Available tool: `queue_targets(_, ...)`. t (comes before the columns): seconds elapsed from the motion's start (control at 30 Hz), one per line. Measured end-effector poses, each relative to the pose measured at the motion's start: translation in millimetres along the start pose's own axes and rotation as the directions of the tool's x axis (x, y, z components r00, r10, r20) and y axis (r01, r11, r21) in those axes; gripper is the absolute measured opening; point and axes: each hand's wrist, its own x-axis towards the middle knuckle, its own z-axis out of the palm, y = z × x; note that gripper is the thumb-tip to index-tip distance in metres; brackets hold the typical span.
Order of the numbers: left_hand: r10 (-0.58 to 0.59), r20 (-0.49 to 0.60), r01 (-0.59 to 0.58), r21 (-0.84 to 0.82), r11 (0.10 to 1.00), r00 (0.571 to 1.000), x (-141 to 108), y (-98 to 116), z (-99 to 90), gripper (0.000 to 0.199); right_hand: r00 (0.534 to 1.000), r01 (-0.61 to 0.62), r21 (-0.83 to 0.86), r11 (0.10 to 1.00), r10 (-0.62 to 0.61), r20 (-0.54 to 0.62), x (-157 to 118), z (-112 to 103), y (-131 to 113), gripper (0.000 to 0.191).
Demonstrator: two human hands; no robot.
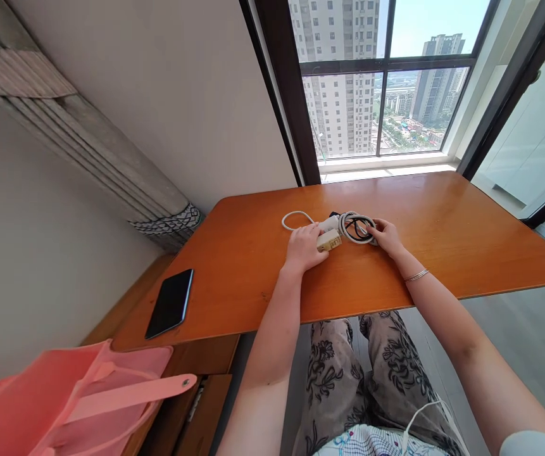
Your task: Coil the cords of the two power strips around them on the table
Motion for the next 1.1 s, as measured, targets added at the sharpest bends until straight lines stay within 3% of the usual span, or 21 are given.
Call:
queue_targets(0.13,0.012,-0.017,-0.011,0.031,0.999,1.0,-3,4,3.2,0.048,0.99,0.037,-0.234,0.971,-0.068,-0.126,2,0,6,0.025)
queue_targets(0.23,0.011,-0.009,-0.011,0.026,1.0,1.0,-6,6,3.7,0.045,0.958,0.122,-0.453,0.883,-0.224,-0.178,0,-2,5,0.015)
queue_targets(0.33,0.025,-0.007,-0.025,0.017,1.0,1.0,-9,9,4.5,0.045,0.908,0.201,-0.555,0.807,-0.366,-0.203,-3,-4,2,0.007)
queue_targets(0.4,0.022,-0.01,-0.022,0.007,1.0,1.0,-10,11,5.6,0.045,0.896,0.213,-0.566,0.796,-0.391,-0.212,-4,-5,1,0.007)
queue_targets(0.5,-0.004,-0.024,0.003,-0.013,1.0,1.0,-12,12,7.4,0.041,0.918,0.208,-0.509,0.835,-0.347,-0.193,-4,-6,0,0.013)
queue_targets(0.63,-0.077,-0.052,0.074,-0.048,0.996,0.996,-13,10,8.4,0.036,0.957,0.244,-0.307,0.92,-0.279,-0.075,-3,-10,-1,0.023)
queue_targets(0.77,-0.164,-0.074,0.159,-0.062,0.985,0.984,-12,5,8.1,0.033,0.986,0.168,-0.135,0.976,-0.165,0.034,-2,-10,2,0.025)
queue_targets(0.93,-0.2,-0.074,0.195,-0.071,0.978,0.977,-10,2,9.2,0.031,0.971,0.236,-0.275,0.932,-0.238,0.028,-5,-6,2,0.037)
queue_targets(1.1,-0.234,-0.068,0.23,-0.064,0.971,0.97,-9,3,10.1,0.034,0.873,0.4,-0.512,0.76,-0.485,-0.037,-16,-7,-16,0.024)
